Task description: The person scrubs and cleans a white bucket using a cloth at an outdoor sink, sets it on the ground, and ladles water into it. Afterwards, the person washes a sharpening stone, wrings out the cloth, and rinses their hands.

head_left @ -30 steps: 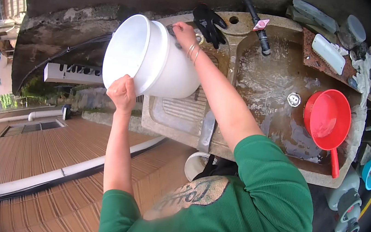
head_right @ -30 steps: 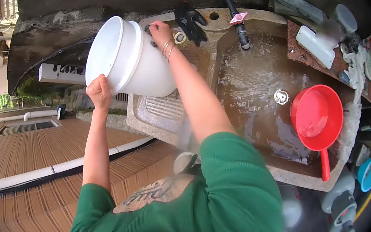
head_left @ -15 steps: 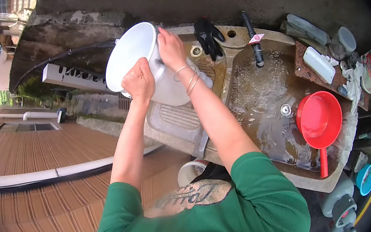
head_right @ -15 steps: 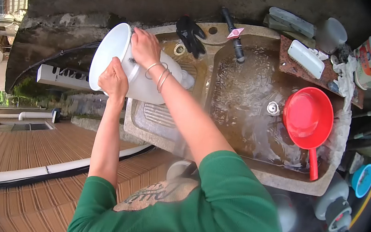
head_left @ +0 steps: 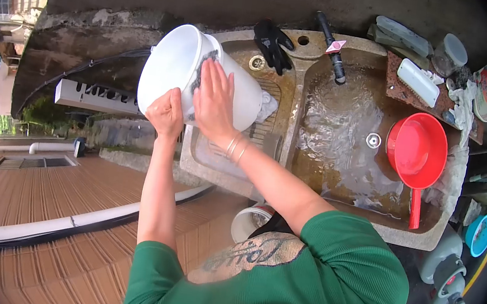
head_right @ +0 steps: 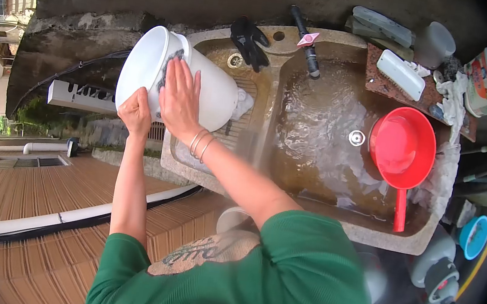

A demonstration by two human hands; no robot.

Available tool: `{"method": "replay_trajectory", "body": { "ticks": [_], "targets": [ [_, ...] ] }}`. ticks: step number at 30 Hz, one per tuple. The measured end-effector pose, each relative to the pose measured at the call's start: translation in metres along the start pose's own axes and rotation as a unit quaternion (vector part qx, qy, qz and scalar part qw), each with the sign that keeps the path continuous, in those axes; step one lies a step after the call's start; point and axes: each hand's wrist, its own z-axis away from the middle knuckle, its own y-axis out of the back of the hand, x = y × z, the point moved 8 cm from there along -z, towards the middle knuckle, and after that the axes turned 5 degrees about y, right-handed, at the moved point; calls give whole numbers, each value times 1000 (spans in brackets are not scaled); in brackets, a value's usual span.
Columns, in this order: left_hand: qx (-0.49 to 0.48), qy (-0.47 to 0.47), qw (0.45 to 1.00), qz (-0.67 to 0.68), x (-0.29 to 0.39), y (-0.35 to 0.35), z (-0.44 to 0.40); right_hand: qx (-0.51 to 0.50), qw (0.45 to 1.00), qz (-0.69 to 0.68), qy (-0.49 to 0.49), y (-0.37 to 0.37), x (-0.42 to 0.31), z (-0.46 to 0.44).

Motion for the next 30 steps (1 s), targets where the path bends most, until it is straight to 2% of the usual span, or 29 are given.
{"method": "replay_trajectory", "body": {
  "ticks": [2,4,7,9,11,14,15,16,17,18,19,22,24,26,27,30],
  "targets": [
    [-11,-16,1000,-15,0,2,8,-43,987,-122,-91,-20,71,-62],
    [-15,-33,999,-22,1,2,13,-224,945,-152,-185,-55,105,-99],
    [-2,-49,999,-2,-3,5,11,-122,985,-94,-80,-35,83,-86],
    [-9,-45,999,3,-10,7,6,57,997,-44,10,9,34,-27],
    [-21,-33,999,2,-11,5,1,27,998,-1,58,11,1,23],
    [-11,-44,999,27,-15,7,6,25,994,-25,105,15,-4,23],
    [-20,-56,998,20,-14,9,10,34,997,-20,73,14,14,6],
    [-19,-72,997,24,-14,11,13,65,993,-97,34,6,46,-20],
    [-21,-85,996,27,-15,15,19,9,987,-159,-23,-4,73,-52],
    [-24,-100,994,30,-15,20,25,-67,970,-231,-35,-21,91,-80],
    [-34,-100,994,32,-21,24,28,-120,966,-226,-27,-40,105,-97],
    [-59,-84,994,30,-33,27,28,-127,955,-267,1,-36,92,-94],
    [-85,-48,995,16,-30,26,20,-20,986,-163,11,-3,68,-51],
    [-125,39,985,-110,21,13,0,56,986,-157,14,19,39,-9],
    [-129,41,975,-175,47,0,-10,89,986,-140,19,27,24,8],
    [-106,76,947,-295,56,-34,-22,108,987,-108,48,32,7,23]
  ]
}}
